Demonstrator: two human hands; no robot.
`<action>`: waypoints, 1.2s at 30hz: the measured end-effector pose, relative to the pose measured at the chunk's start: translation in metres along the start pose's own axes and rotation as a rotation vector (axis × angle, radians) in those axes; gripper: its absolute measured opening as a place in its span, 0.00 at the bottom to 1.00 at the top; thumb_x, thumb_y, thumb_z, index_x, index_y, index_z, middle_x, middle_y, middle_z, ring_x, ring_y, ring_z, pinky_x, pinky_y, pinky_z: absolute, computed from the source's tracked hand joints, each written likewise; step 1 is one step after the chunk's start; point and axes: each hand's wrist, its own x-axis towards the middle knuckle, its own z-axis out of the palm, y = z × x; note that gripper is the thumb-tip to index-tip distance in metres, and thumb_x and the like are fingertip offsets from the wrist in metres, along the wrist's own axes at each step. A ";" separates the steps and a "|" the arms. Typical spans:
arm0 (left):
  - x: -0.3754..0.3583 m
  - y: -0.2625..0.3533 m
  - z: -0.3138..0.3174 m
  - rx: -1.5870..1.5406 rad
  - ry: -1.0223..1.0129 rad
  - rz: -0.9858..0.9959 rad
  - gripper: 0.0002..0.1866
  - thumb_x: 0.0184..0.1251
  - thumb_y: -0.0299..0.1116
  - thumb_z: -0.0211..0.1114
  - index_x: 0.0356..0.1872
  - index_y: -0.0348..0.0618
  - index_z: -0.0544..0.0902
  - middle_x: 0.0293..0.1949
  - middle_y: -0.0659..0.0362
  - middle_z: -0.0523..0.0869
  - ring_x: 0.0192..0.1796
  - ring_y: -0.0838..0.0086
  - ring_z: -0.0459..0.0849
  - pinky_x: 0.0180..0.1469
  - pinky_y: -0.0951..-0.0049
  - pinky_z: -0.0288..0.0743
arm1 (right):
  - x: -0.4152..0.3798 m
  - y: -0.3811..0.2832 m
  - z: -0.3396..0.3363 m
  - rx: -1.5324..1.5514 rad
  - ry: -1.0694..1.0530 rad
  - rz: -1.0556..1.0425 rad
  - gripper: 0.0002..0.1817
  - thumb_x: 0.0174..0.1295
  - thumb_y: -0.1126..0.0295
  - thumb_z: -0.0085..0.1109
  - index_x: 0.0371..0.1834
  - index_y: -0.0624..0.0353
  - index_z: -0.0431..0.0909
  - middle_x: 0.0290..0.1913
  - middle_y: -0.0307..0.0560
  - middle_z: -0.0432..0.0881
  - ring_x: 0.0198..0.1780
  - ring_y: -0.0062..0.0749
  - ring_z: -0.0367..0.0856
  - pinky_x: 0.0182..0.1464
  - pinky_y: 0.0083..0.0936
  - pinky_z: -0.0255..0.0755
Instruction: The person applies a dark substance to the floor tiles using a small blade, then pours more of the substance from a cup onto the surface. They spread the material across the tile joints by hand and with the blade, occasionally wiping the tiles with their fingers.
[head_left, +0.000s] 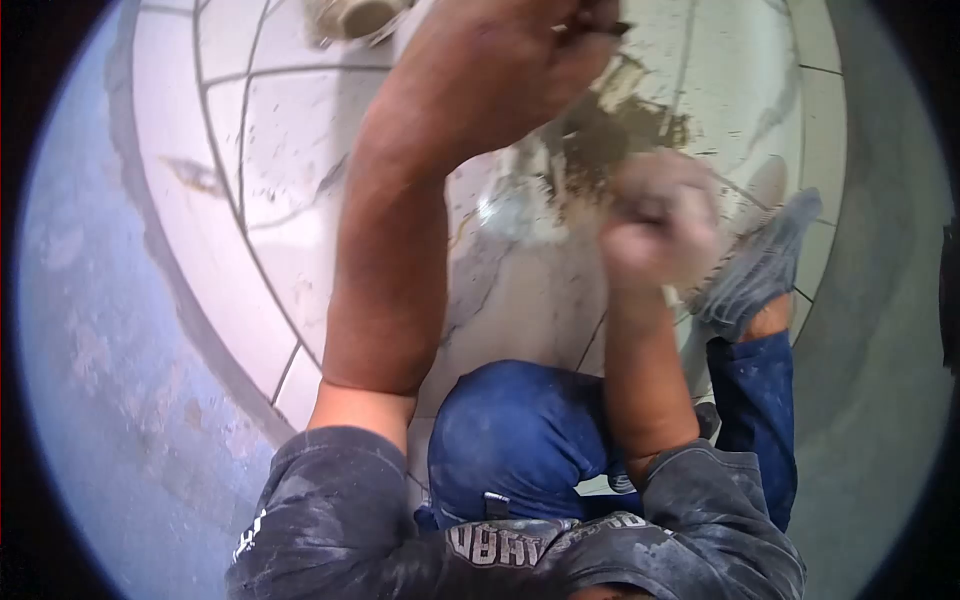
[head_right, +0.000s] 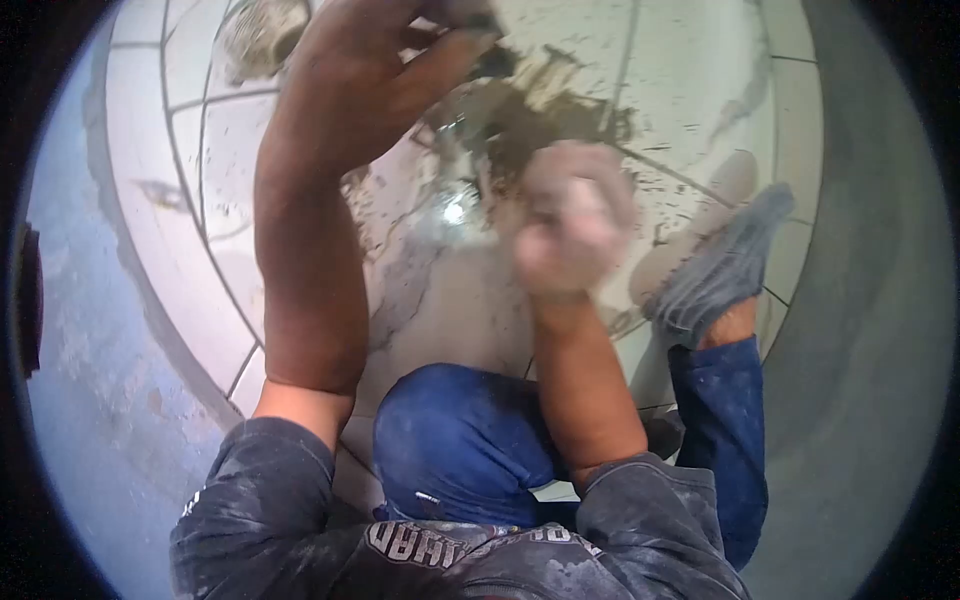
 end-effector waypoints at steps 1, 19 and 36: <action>-0.006 -0.010 0.002 0.045 -0.037 -0.054 0.06 0.60 0.17 0.63 0.37 0.38 0.78 0.35 0.56 0.86 0.38 0.70 0.86 0.43 0.70 0.82 | 0.002 0.012 -0.004 -0.541 -0.114 -0.399 0.12 0.60 0.69 0.47 0.19 0.59 0.65 0.21 0.41 0.67 0.20 0.28 0.59 0.24 0.26 0.57; -0.001 -0.003 0.008 -0.213 -0.021 -0.129 0.09 0.63 0.12 0.60 0.38 0.37 0.75 0.41 0.57 0.84 0.44 0.76 0.83 0.48 0.74 0.81 | 0.012 -0.022 0.006 -0.077 -0.043 0.244 0.13 0.60 0.70 0.46 0.19 0.63 0.65 0.19 0.43 0.66 0.20 0.26 0.63 0.23 0.26 0.55; -0.007 -0.016 0.003 -0.157 -0.055 -0.130 0.08 0.65 0.14 0.61 0.39 0.39 0.75 0.42 0.58 0.84 0.46 0.77 0.83 0.49 0.75 0.81 | 0.024 -0.051 -0.001 0.403 0.077 0.252 0.14 0.62 0.68 0.46 0.20 0.60 0.61 0.19 0.40 0.63 0.21 0.25 0.57 0.24 0.26 0.52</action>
